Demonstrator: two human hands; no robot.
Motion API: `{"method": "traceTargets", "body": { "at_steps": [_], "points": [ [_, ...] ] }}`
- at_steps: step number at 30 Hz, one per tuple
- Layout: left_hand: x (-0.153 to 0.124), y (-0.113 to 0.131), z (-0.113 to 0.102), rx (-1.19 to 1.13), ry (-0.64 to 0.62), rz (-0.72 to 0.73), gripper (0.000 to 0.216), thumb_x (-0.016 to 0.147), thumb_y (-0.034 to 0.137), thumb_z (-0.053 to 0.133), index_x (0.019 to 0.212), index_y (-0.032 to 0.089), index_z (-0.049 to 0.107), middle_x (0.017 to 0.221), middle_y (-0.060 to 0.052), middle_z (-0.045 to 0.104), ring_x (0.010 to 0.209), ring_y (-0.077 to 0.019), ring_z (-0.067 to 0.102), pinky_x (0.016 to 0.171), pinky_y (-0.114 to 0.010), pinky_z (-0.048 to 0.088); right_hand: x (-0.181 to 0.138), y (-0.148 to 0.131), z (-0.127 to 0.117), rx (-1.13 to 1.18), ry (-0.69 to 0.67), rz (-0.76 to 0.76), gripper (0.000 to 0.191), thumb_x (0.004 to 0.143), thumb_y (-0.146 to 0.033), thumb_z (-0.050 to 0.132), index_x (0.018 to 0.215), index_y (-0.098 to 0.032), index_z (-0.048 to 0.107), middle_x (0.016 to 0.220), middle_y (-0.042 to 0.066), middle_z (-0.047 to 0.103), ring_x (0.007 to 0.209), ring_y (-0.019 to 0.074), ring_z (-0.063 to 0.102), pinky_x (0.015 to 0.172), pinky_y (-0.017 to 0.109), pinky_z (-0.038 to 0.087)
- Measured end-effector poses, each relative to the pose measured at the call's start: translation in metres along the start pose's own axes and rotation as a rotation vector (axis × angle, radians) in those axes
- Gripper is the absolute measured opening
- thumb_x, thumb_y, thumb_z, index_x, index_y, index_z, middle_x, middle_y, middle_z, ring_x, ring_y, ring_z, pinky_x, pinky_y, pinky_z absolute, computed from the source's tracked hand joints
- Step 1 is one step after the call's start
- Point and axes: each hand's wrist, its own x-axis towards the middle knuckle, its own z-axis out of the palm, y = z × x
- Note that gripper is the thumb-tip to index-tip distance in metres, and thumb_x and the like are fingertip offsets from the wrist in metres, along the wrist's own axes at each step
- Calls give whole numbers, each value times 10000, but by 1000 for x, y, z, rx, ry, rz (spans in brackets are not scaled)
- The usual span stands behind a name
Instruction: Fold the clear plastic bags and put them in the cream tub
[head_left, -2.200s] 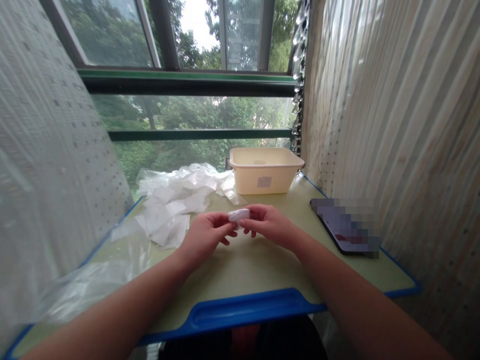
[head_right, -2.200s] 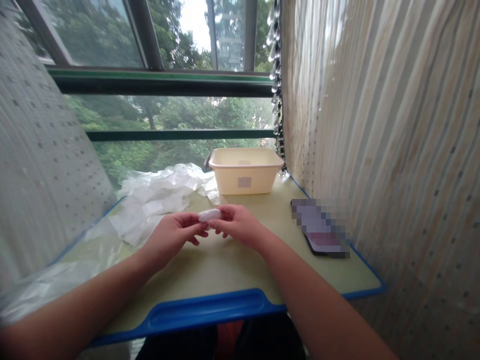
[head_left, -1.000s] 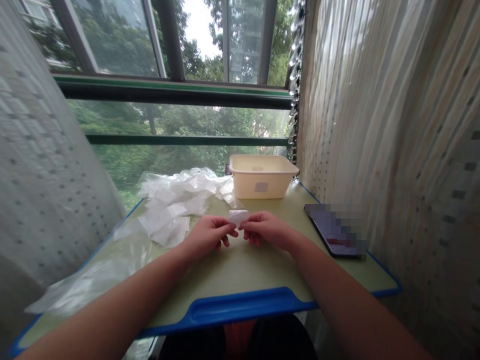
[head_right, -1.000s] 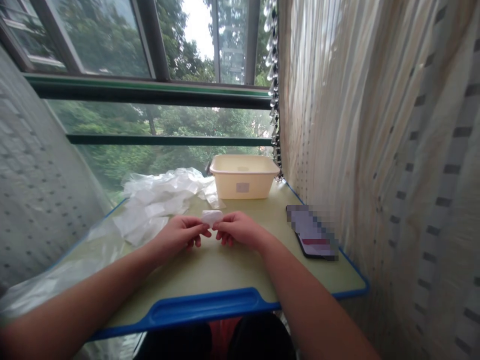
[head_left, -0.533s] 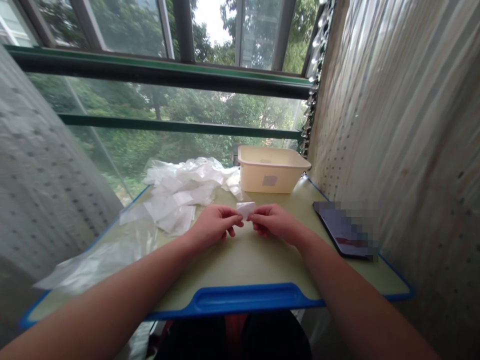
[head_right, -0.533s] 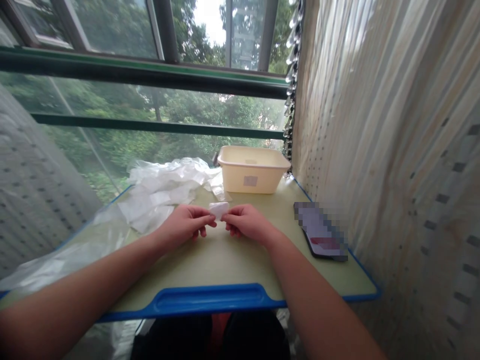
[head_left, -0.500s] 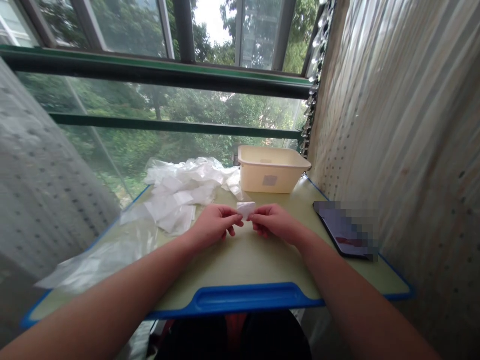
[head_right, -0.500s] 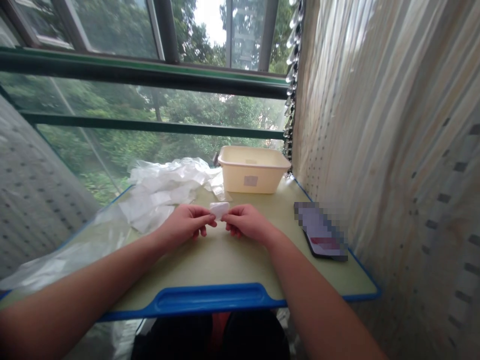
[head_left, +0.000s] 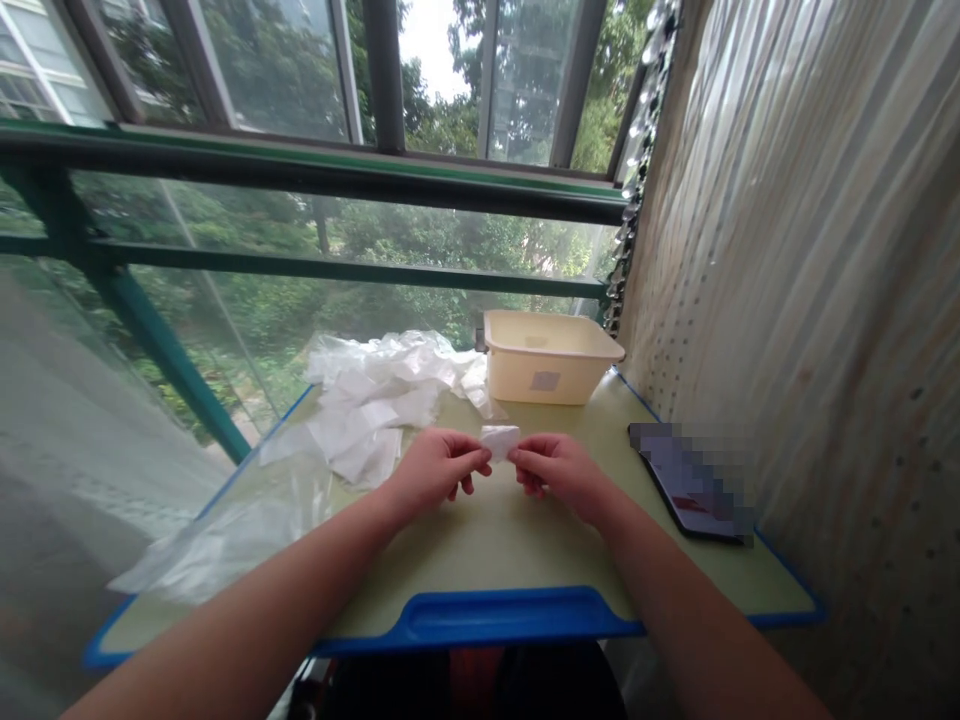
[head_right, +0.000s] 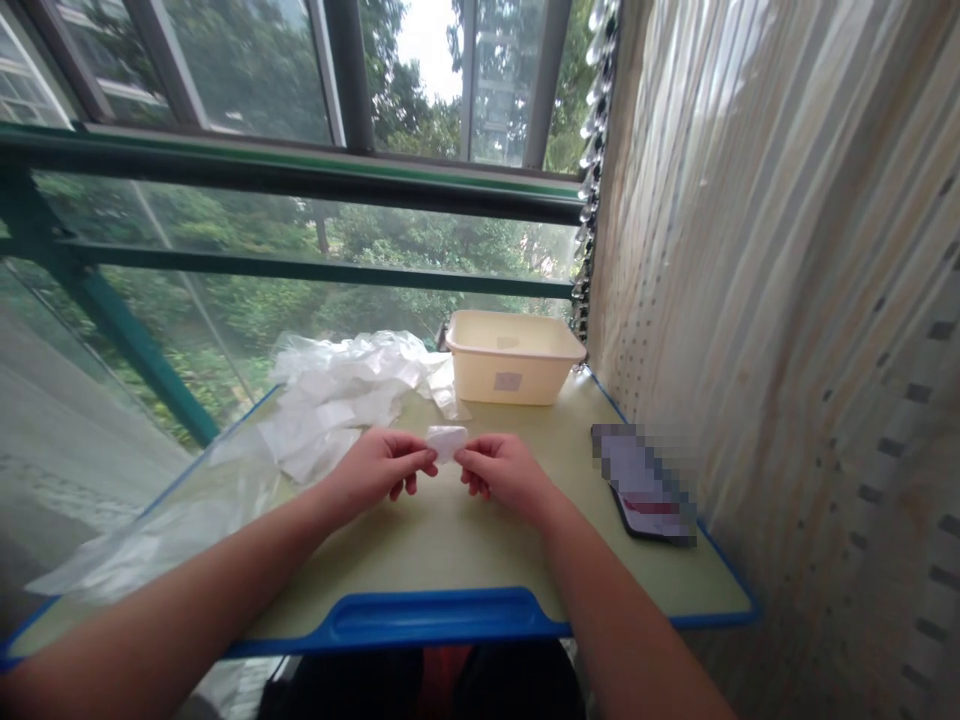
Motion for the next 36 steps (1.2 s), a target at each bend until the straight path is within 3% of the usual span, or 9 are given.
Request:
{"method": "traceTargets", "body": {
  "at_steps": [14, 27, 31, 36],
  "points": [
    [-9, 8, 0, -97, 40, -11, 319, 746, 427, 541, 780, 125, 640, 692, -60, 661, 457, -88, 506, 362, -175, 334, -15, -6, 23, 28, 201, 27, 270, 759, -409, 550, 751, -152, 631, 507, -9, 529, 412, 97, 459, 377, 214, 318],
    [-7, 5, 6, -55, 64, -18, 313, 769, 405, 507, 764, 121, 639, 675, -46, 651, 452, -94, 523, 367, -181, 365, -11, -9, 22, -24, 197, 168, 320, 769, -430, 506, 755, -123, 595, 473, -26, 495, 363, 74, 422, 338, 188, 279],
    [-3, 22, 1, 62, 57, 115, 270, 783, 358, 500, 710, 141, 642, 630, -20, 641, 463, -81, 518, 437, -185, 396, -9, -27, 12, -86, 212, 139, 300, 775, -420, 504, 730, -135, 588, 480, -30, 494, 367, 67, 423, 343, 180, 278],
    [24, 52, -13, -33, 53, 70, 231, 758, 357, 532, 717, 145, 614, 649, -19, 651, 422, -68, 485, 374, -168, 351, -2, -60, -6, -192, 242, 39, 314, 790, -419, 479, 653, -151, 570, 478, -29, 489, 378, 71, 423, 378, 187, 308]
  ]
}}
